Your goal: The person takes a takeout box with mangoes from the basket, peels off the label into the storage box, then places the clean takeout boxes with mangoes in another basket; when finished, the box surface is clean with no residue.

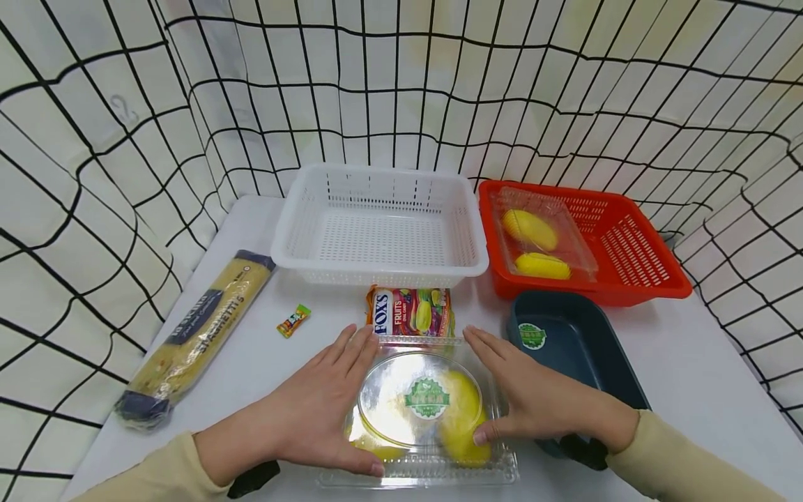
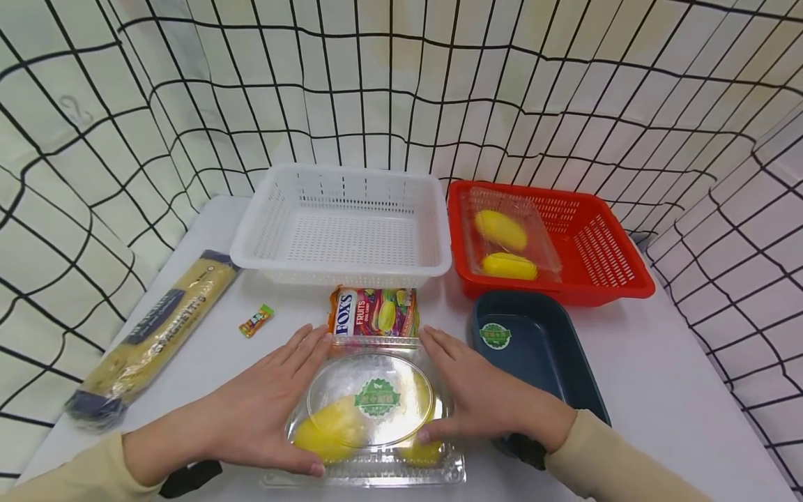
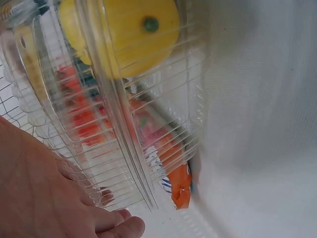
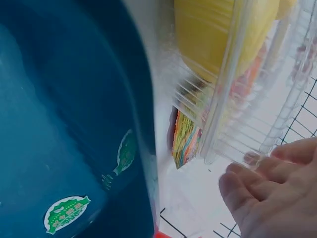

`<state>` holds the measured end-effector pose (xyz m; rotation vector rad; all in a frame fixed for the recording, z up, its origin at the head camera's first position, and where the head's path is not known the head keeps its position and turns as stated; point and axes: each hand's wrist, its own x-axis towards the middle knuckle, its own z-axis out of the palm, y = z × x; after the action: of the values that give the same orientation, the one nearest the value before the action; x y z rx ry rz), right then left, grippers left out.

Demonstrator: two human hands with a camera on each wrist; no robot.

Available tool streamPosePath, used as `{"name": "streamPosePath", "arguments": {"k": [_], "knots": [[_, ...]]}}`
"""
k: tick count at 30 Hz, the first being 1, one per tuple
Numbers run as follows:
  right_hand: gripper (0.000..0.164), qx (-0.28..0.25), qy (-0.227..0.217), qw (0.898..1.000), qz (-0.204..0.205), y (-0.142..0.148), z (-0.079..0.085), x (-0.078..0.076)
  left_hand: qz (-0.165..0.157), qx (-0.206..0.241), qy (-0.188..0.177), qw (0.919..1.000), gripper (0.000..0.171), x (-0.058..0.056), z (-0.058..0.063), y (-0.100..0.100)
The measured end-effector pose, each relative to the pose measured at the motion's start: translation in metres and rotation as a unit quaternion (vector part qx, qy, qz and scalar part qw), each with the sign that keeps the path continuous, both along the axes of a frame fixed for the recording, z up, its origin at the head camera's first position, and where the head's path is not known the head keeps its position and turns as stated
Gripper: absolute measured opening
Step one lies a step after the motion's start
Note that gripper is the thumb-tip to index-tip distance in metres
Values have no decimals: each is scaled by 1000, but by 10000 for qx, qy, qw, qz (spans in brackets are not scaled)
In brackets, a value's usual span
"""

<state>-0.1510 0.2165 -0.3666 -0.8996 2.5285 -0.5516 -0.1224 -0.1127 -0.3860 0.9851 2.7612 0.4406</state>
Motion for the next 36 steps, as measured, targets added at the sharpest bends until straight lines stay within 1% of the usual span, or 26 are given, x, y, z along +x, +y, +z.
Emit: {"name": "streamPosePath", "arguments": {"k": [3, 7, 10, 13, 16, 21, 22, 24, 26, 29, 31, 33, 35, 36], "knots": [[110, -47, 128, 9999, -36, -2, 4, -4, 21, -30, -58, 10000, 137, 0, 0, 0], [89, -112, 326, 9994, 51, -6, 10, -9, 53, -40, -148, 9999, 136, 0, 1, 0], [77, -276, 277, 9991, 183, -12, 15, -13, 66, -42, -189, 9998, 136, 0, 1, 0], [71, -488, 167, 9978, 413, -20, 18, -16, 74, -51, -186, 9998, 136, 0, 1, 1], [65, -590, 189, 9955, 714, -28, 20, -19, 72, -47, -156, 9998, 137, 0, 1, 0], [57, -480, 373, 9919, 1118, -44, 21, -19, 44, -52, -130, 9999, 136, 0, 1, 0], [56, -429, 473, 9902, 1244, -47, 22, -18, 34, -63, -122, 9999, 136, -1, 1, 0], [53, -291, 676, 9857, 1518, -53, 22, -17, 15, -80, -79, 9999, 136, -1, 0, 0], [51, -185, 926, 9783, 1842, -58, 21, -16, -16, -107, -11, 9999, 136, -1, 0, 0], [46, -64, 1410, 9624, 2322, -63, 18, -15, -44, -136, 57, 9999, 136, -1, 1, 0], [43, 12, 1743, 9508, 2560, -65, 16, -14, -49, -158, 40, 9999, 135, -1, 1, 1], [40, 103, 2004, 9415, 2707, -67, 13, -14, -39, -160, -11, 9999, 135, -1, 2, 1], [39, 190, 2091, 9382, 2751, -68, 12, -14, -28, -148, -58, 9999, 135, -1, 2, 1], [39, 231, 2074, 9385, 2750, -69, 11, -14, -20, -138, -74, 9999, 135, -1, 2, 1]]}}
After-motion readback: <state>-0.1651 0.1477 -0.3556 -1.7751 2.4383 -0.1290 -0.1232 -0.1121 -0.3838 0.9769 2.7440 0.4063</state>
